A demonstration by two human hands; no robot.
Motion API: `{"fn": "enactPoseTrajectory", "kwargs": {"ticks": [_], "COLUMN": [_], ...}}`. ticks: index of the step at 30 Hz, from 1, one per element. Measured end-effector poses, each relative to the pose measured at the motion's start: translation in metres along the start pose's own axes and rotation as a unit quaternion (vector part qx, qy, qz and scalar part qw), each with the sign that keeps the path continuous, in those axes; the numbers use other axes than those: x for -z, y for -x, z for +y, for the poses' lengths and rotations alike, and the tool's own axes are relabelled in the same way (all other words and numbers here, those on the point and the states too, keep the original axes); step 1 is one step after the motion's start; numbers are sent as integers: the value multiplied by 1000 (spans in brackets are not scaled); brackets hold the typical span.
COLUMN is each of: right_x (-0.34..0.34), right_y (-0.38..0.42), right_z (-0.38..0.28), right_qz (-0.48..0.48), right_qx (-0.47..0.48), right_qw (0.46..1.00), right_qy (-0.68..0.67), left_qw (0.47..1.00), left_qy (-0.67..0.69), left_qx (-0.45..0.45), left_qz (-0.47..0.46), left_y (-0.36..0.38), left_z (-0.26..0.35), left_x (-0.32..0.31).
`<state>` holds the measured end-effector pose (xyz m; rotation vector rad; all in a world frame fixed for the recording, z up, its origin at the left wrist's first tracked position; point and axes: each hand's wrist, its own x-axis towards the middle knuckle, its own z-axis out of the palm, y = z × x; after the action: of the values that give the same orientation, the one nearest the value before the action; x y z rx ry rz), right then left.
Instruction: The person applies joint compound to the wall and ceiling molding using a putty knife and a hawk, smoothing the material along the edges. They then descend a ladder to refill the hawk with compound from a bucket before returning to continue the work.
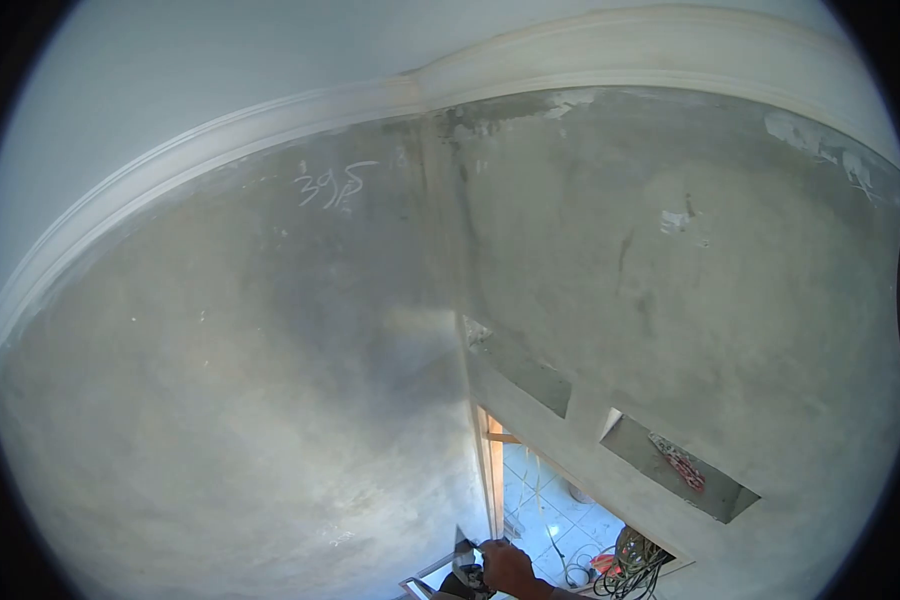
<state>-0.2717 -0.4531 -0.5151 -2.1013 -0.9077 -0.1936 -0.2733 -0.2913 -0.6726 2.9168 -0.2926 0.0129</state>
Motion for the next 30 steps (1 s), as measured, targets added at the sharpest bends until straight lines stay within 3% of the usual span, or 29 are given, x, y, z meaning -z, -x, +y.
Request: {"fn": "enactPoseTrajectory", "kwargs": {"ticks": [2, 6, 7, 9, 10, 11, 12, 14, 17, 19, 20, 21, 25, 30], "right_x": [-16, 7, 10, -21, -22, 8, -24, -94, -131, -131, -64, -20, 62, 117], "right_y": [6, 31, 39, 70, 94, 99, 137, 215, 289, 303, 265, 244, 245, 301], "right_z": [22, 22, 41, 102, 120, 101, 148, 254, 291, 278, 206, 175, 136, 124], "right_qz": [80, 64, 1, 92, 139, 144, 144, 183, 168, -110, -29, 1, 98, 193], "right_qx": [-59, -48, -58, -105, -74, -170, -112, -8, -126, -221, -307, -347, -387, -423], "right_qw": [995, 996, 997, 989, 984, 974, 980, 927, 939, 942, 924, 922, 917, 881], "right_qy": [31, 38, 45, 42, 84, -34, 81, 329, 273, 228, 226, 175, 27, -89], "left_qw": [1000, 997, 997, 995, 994, 993, 991, 986, 972, 958, 949, 940, 899, 867], "left_qy": [12, 31, 32, 36, 36, 37, 37, 36, 31, 31, 32, 33, 51, 64], "left_qx": [-13, -48, -59, -79, -89, -102, -114, -152, -225, -278, -305, -332, -425, -484], "left_qz": [20, 43, 43, 48, 49, 51, 52, 53, 56, 65, 71, 77, 88, 95], "left_y": [-14, -42, -46, -57, -62, -68, -74, -87, -110, -123, -130, -134, -122, -77], "left_z": [17, 49, 55, 65, 68, 74, 79, 97, 143, 183, 207, 229, 313, 389], "left_x": [10, 18, 18, 18, 17, 16, 16, 12, 6, -1, -9, -18, -50, -91]}}
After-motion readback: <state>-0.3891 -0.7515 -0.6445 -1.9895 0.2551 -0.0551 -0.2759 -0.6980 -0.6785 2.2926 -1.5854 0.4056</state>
